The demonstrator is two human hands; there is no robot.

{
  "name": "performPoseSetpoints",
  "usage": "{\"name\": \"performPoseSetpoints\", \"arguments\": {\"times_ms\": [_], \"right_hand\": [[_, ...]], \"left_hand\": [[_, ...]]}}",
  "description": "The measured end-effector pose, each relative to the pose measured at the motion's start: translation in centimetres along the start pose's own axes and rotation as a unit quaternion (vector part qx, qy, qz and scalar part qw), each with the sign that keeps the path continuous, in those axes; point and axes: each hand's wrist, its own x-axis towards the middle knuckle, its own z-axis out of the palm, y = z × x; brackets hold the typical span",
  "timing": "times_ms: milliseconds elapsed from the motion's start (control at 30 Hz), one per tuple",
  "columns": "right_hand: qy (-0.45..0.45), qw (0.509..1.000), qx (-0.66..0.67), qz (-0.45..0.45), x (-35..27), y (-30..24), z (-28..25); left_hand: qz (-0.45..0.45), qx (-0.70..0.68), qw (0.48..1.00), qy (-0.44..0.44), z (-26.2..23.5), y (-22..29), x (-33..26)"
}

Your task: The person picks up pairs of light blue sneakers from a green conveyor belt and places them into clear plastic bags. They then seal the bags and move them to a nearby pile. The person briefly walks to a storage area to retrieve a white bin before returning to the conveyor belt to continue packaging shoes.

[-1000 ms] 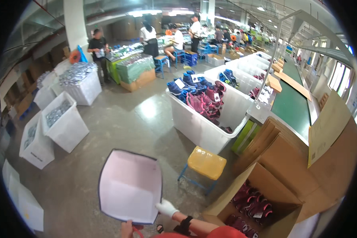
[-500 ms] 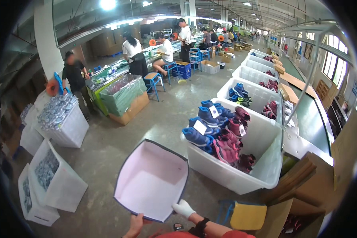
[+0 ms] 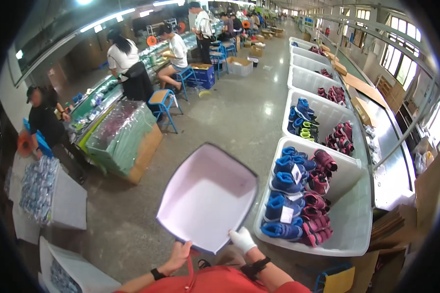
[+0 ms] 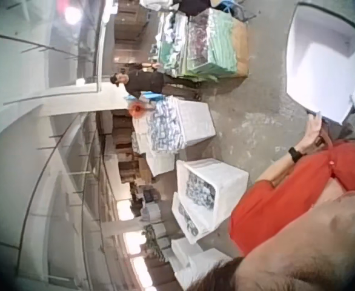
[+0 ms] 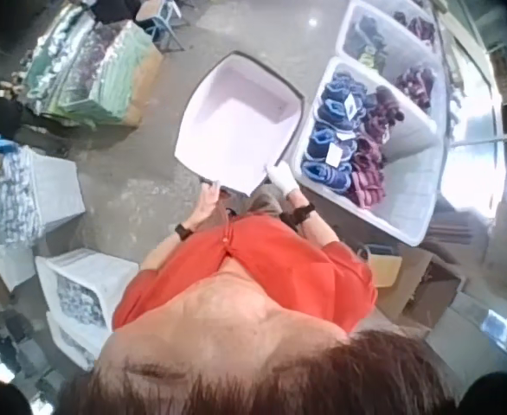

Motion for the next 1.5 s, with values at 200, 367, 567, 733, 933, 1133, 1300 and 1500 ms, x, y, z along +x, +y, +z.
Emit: {"name": "performPoseSetpoints", "arguments": {"times_ms": [200,367,567,733,933,1133,1300,1500], "right_hand": [[0.178,0.971,0.156,-0.005,16.2,-5.0,0.2],[0.092,0.983,0.139,0.073,34.9,-15.2,0.1],[0.057,0.997,-0.029,-0.044,51.2,-28.5,-2.8],[0.090,0.995,0.035,0.002,66.2,-36.3,-8.9],[0.264,0.963,0.007,0.053,80.0,-42.6,-24.1],[0.431,0.871,0.232,0.035,91.5,-48.0,-37.7],[0.447,0.873,0.193,0.001,106.1,-57.0,-51.3],[0.260,0.959,0.111,0.006,122.5,-70.0,-65.2]], "left_hand": [[0.077,0.177,0.979,-0.072,-1.3,1.4,24.7],[0.025,0.115,0.990,-0.075,-4.9,11.1,41.8],[-0.109,-0.049,0.990,-0.068,-6.9,18.1,59.9],[-0.114,0.043,0.982,-0.146,-2.9,24.2,79.8],[0.005,0.208,0.934,-0.290,9.2,32.6,101.5],[0.022,0.269,0.882,-0.386,26.3,43.2,120.4],[0.215,0.355,0.861,-0.294,39.2,47.8,137.1],[-0.101,0.096,0.959,-0.248,44.7,57.7,154.4]]}}
